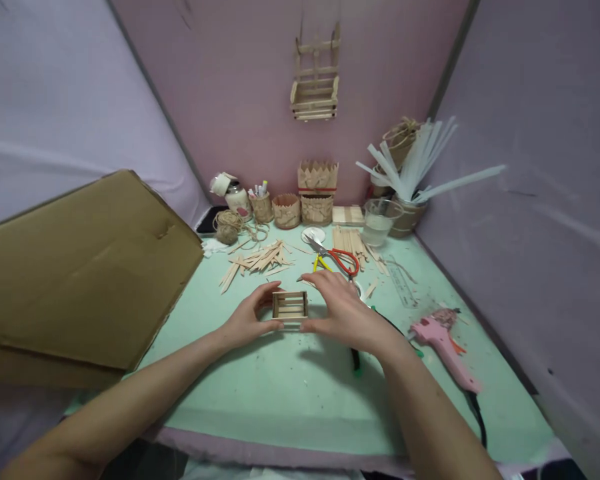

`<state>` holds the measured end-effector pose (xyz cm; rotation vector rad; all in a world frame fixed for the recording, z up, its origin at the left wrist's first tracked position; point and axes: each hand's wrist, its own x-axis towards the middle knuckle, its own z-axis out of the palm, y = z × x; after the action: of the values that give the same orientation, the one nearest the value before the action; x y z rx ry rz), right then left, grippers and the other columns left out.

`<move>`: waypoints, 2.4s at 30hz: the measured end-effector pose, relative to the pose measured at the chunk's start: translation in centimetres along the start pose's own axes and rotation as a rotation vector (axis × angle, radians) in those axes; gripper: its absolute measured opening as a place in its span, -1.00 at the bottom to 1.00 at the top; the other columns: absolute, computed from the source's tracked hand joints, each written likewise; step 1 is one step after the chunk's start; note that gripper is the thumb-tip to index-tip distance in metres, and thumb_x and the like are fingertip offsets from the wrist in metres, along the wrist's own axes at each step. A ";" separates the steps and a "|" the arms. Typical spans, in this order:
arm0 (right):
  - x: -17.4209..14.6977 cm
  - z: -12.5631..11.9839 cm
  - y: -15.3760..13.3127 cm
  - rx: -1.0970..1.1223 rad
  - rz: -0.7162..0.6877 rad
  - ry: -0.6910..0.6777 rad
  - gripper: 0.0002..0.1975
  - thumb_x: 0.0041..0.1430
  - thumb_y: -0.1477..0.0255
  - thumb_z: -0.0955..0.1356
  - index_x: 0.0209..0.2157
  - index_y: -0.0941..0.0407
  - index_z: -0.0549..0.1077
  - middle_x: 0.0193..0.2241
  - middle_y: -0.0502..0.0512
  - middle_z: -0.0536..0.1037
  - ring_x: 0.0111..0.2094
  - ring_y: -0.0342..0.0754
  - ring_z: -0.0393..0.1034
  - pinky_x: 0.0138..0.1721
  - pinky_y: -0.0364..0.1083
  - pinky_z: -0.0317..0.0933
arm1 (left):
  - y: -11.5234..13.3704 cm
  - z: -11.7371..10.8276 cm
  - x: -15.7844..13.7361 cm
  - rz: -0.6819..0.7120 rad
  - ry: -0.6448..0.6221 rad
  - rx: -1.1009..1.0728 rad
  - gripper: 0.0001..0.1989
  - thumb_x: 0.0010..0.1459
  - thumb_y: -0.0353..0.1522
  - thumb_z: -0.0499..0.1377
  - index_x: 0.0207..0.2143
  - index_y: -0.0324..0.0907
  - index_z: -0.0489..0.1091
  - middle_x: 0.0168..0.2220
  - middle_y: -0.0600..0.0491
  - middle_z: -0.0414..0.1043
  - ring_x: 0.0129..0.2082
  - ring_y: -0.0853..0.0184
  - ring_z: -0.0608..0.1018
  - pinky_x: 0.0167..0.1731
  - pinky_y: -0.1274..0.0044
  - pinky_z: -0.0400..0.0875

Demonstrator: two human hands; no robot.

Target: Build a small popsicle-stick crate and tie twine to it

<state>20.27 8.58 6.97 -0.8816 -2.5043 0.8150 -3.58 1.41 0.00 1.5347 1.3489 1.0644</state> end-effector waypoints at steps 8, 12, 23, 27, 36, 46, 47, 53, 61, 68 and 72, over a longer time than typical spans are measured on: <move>1.1 3.8 3.3 -0.017 0.110 -0.076 -0.31 -0.08 0.23 0.51 0.10 0.01 0.30 0.13 0.19 0.38 0.19 0.19 0.21 0.16 0.18 0.08 | -0.6 -0.5 0.0 -0.079 -0.051 0.090 -0.13 -0.10 -0.30 0.43 0.24 -0.13 0.15 0.17 -0.17 0.33 0.13 0.06 0.45 0.17 0.21 0.29; 1.0 3.9 3.4 -0.010 0.127 -0.084 -0.40 -0.01 0.25 0.49 0.07 0.02 0.31 0.08 0.16 0.42 0.15 0.16 0.25 0.14 0.15 0.09 | -0.4 -0.8 0.0 -0.112 -0.076 0.152 -0.09 -0.12 -0.27 0.44 0.26 -0.14 0.13 0.26 -0.19 0.23 0.22 0.04 0.35 0.24 0.17 0.21; 0.9 4.2 4.2 -0.032 0.085 -0.065 -0.38 0.03 0.19 0.48 0.11 0.00 0.31 0.08 0.17 0.45 0.15 0.18 0.28 0.13 0.16 0.11 | 0.4 -1.7 0.0 -0.106 -0.110 0.222 -0.23 -0.07 -0.22 0.40 0.18 -0.15 0.23 0.18 -0.15 0.32 0.15 0.07 0.41 0.18 0.22 0.30; 1.0 4.1 4.2 -0.025 0.079 -0.068 -0.46 0.08 0.20 0.45 0.09 -0.01 0.35 0.07 0.16 0.46 0.13 0.17 0.30 0.12 0.17 0.11 | 0.4 -1.6 0.0 -0.091 -0.111 0.258 -0.27 -0.04 -0.22 0.38 0.17 -0.15 0.23 0.18 -0.15 0.32 0.15 0.09 0.41 0.17 0.25 0.30; 0.9 4.5 4.6 -0.045 0.086 -0.067 -0.47 0.07 0.17 0.45 0.08 -0.04 0.39 0.06 0.16 0.49 0.12 0.20 0.33 0.10 0.22 0.15 | -0.4 -1.6 -0.1 -0.016 -0.087 0.247 -0.35 -0.03 -0.20 0.39 0.10 -0.17 0.31 0.14 -0.14 0.38 0.13 0.14 0.44 0.17 0.33 0.31; 0.8 4.8 4.7 -0.071 0.069 -0.060 -0.46 0.06 0.20 0.44 0.09 -0.03 0.38 0.06 0.22 0.49 0.10 0.23 0.35 0.08 0.27 0.19 | -0.4 -1.7 -0.2 -0.049 -0.094 0.205 -0.33 -0.06 -0.19 0.40 0.11 -0.11 0.32 0.14 -0.11 0.38 0.14 0.12 0.43 0.18 0.31 0.29; 0.8 4.8 4.7 -0.076 0.061 -0.062 -0.45 0.05 0.20 0.44 0.10 -0.03 0.38 0.06 0.22 0.49 0.09 0.23 0.35 0.07 0.27 0.20 | -0.4 -1.7 -0.2 -0.053 -0.093 0.205 -0.33 -0.06 -0.19 0.40 0.11 -0.11 0.32 0.15 -0.11 0.37 0.14 0.12 0.42 0.18 0.30 0.29; 0.8 4.8 5.0 -0.097 0.012 -0.054 -0.45 0.07 0.15 0.44 0.11 -0.05 0.38 0.02 0.18 0.52 0.06 0.21 0.39 0.03 0.23 0.24 | -0.8 -1.7 -0.1 -0.053 -0.110 0.191 -0.32 -0.07 -0.17 0.41 0.10 -0.12 0.33 0.14 -0.12 0.38 0.13 0.12 0.43 0.17 0.32 0.31; 0.8 4.8 5.5 -0.126 -0.058 0.000 -0.47 0.07 0.13 0.44 0.08 -0.07 0.41 -0.02 0.17 0.55 0.02 0.20 0.43 -0.04 0.16 0.32 | -0.9 -1.8 0.1 -0.060 -0.126 0.178 -0.34 -0.08 -0.19 0.42 0.09 -0.10 0.34 0.13 -0.10 0.39 0.12 0.14 0.44 0.15 0.36 0.34; 0.8 4.9 5.8 -0.116 -0.045 -0.004 -0.45 0.04 0.12 0.45 0.08 -0.08 0.43 -0.03 0.17 0.56 0.00 0.20 0.44 -0.04 0.16 0.33 | -0.8 -1.9 0.2 -0.047 -0.120 0.169 -0.34 -0.08 -0.20 0.42 0.08 -0.09 0.35 0.11 -0.11 0.40 0.10 0.14 0.46 0.13 0.35 0.36; 0.7 4.9 5.7 -0.099 -0.019 -0.025 -0.46 0.03 0.12 0.45 0.07 -0.09 0.44 -0.04 0.18 0.56 0.01 0.21 0.43 -0.01 0.17 0.31 | -0.9 -1.9 0.2 -0.058 -0.122 0.183 -0.33 -0.10 -0.19 0.42 0.09 -0.09 0.35 0.12 -0.11 0.39 0.11 0.13 0.45 0.14 0.34 0.35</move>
<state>19.86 10.77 -0.22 -0.8831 -2.5903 0.7061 -5.62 1.75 -0.26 1.6550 1.4280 0.8162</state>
